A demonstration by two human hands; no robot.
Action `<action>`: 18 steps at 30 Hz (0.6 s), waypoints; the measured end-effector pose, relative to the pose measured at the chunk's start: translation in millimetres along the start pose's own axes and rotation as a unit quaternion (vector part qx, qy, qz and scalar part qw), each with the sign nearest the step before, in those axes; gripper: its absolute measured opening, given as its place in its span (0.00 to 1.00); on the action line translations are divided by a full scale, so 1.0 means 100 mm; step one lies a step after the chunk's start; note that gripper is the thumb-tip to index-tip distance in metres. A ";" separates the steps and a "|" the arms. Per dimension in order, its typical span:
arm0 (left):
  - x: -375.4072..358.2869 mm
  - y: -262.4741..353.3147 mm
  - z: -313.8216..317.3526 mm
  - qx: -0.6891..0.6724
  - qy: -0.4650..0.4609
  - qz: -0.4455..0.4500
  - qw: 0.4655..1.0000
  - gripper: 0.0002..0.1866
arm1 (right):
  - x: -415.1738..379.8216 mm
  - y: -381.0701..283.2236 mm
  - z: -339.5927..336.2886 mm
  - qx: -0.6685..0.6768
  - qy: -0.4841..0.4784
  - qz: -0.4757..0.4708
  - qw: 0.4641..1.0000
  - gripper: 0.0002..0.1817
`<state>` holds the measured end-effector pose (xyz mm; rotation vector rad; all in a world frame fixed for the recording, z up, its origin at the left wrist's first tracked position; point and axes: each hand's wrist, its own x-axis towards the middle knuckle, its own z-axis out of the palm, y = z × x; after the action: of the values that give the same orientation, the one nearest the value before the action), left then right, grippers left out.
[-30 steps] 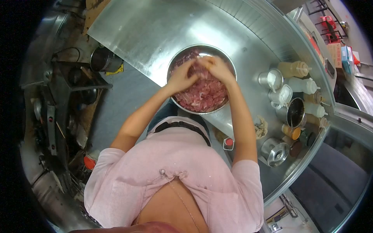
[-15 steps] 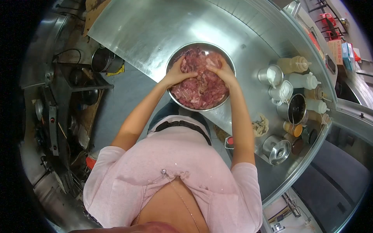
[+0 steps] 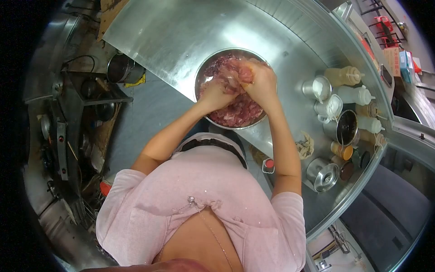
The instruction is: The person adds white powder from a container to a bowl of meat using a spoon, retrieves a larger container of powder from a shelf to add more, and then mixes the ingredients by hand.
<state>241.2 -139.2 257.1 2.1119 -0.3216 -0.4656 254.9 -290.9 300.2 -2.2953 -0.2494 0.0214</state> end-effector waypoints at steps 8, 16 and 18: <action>0.07 -0.66 -0.08 0.185 -0.007 -0.043 0.982 0.34 | -0.11 0.72 0.19 0.004 -0.151 -0.053 0.987 0.28; 0.32 -0.83 -0.03 -0.079 0.004 -0.085 0.993 0.62 | 0.28 1.08 0.57 0.278 -0.128 0.293 0.906 0.43; 0.36 -0.79 0.11 -0.152 0.013 -0.080 0.985 0.63 | 0.30 0.88 0.63 0.388 -0.162 0.350 0.837 0.47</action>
<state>272.5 -118.9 178.3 1.8505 -0.0592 -0.5449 294.0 -297.1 194.8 -1.4356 0.3907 0.7531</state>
